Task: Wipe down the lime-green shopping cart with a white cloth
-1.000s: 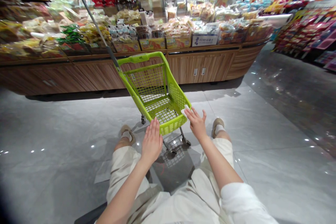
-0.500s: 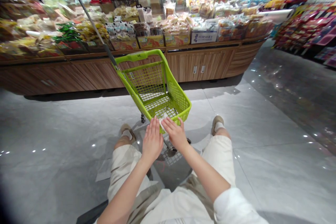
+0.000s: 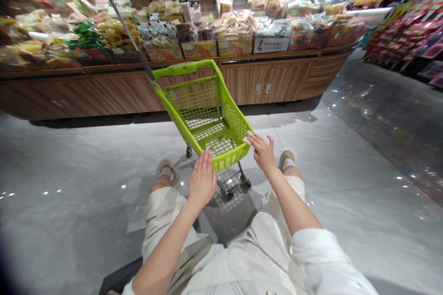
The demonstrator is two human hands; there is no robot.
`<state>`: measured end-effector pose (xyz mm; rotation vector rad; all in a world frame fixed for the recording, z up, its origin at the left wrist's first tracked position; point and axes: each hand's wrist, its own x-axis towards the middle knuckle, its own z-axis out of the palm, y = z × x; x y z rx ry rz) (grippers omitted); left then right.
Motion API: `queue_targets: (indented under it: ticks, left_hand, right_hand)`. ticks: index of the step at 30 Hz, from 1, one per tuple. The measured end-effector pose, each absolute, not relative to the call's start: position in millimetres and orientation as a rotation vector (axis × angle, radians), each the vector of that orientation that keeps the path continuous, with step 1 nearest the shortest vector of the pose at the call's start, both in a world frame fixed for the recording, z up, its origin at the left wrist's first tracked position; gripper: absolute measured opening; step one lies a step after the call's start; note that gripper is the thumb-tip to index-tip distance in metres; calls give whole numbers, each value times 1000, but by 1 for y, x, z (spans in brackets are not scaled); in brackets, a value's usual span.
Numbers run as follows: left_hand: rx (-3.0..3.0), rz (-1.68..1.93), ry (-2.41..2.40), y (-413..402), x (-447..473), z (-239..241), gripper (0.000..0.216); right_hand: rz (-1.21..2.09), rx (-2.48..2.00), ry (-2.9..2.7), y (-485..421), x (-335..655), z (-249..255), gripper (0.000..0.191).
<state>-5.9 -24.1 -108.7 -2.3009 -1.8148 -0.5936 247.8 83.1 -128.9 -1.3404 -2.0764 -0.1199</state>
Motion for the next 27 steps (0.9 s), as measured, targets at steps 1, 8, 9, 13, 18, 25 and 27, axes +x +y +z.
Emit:
queue_targets:
  ticks: [1,8,9,13,18,25,27]
  left_hand:
    - [-2305,-593,-1817,-24,-7,-108,69]
    - [-2324,-642,-1851,-17,-5,-105,70]
    - [-2318,-654,-1863,-15,-4,-106,70]
    - [-2296,-676,-1890,-11,-4,-107,73]
    - [-2319,-646,-1851,-10,-11,-106,74]
    - [-2328,-687,-1830,-5,1,-112,74]
    - [-2328,-716,-1839,-5,4,-114,77]
  right_hand:
    - [-117,-1361,-2050,80,244,-130,64]
    - [-84,-1406,-1967,35,164,-132,66]
    - [-63,-1370,-2017,26,149,-132,67]
    - [-34,-1245,-2178,13,123,-128,69]
    - [-175,-1308,-2184,45,199,-128,74]
    - [-195,-1578,-1939,65,233,-132,69]
    - [-142,-1547,-1936,52,197,-134,71]
